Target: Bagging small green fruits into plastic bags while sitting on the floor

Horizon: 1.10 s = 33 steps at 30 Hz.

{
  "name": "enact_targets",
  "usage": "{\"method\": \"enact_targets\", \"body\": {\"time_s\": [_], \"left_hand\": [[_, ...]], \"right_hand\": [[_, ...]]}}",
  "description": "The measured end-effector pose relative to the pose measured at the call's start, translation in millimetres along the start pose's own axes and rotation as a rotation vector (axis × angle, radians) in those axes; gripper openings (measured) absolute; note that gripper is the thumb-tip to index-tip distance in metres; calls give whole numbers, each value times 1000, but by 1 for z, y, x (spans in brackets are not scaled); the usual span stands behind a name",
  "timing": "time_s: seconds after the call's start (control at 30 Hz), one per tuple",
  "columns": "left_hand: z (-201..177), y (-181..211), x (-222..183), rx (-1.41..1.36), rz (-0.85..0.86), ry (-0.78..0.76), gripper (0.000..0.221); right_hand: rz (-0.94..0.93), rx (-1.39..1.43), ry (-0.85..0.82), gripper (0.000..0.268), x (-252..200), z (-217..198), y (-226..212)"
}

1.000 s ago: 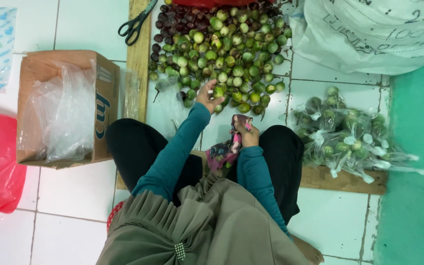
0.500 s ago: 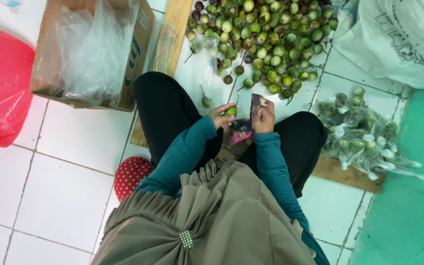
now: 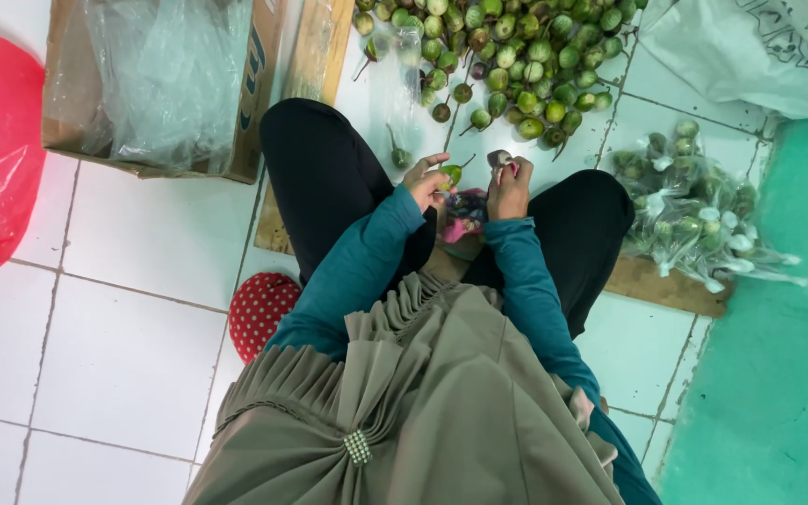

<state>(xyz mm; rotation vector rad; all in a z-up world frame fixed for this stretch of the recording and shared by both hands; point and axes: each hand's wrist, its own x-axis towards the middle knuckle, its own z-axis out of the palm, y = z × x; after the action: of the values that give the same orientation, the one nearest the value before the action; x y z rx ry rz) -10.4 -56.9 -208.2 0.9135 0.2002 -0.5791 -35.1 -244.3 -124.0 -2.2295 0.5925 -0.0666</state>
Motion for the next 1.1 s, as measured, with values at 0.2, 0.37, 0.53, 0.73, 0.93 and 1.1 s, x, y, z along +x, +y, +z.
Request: {"method": "enact_targets", "body": {"time_s": [0.2, 0.37, 0.53, 0.73, 0.93, 1.1], "left_hand": [[5, -8, -1, -70, -122, 25, 51], [17, 10, -15, -164, -300, -43, 36], [10, 6, -6, -317, -256, -21, 39], [17, -4, -7, -182, -49, -57, 53], [-29, -57, 38, -82, 75, -67, 59], [-18, -46, 15, 245, 139, -46, 63]], "right_hand": [[-707, -219, 59, 15, -19, 29, 28], [67, 89, -10, 27, -4, 9, -9], [-822, 55, 303, 23, -20, -15, -13], [-701, -30, 209, 16, -35, 30, 21], [93, 26, -176, 33, -61, 2, -69], [-302, -173, -52, 17, -33, 35, 32]]}}
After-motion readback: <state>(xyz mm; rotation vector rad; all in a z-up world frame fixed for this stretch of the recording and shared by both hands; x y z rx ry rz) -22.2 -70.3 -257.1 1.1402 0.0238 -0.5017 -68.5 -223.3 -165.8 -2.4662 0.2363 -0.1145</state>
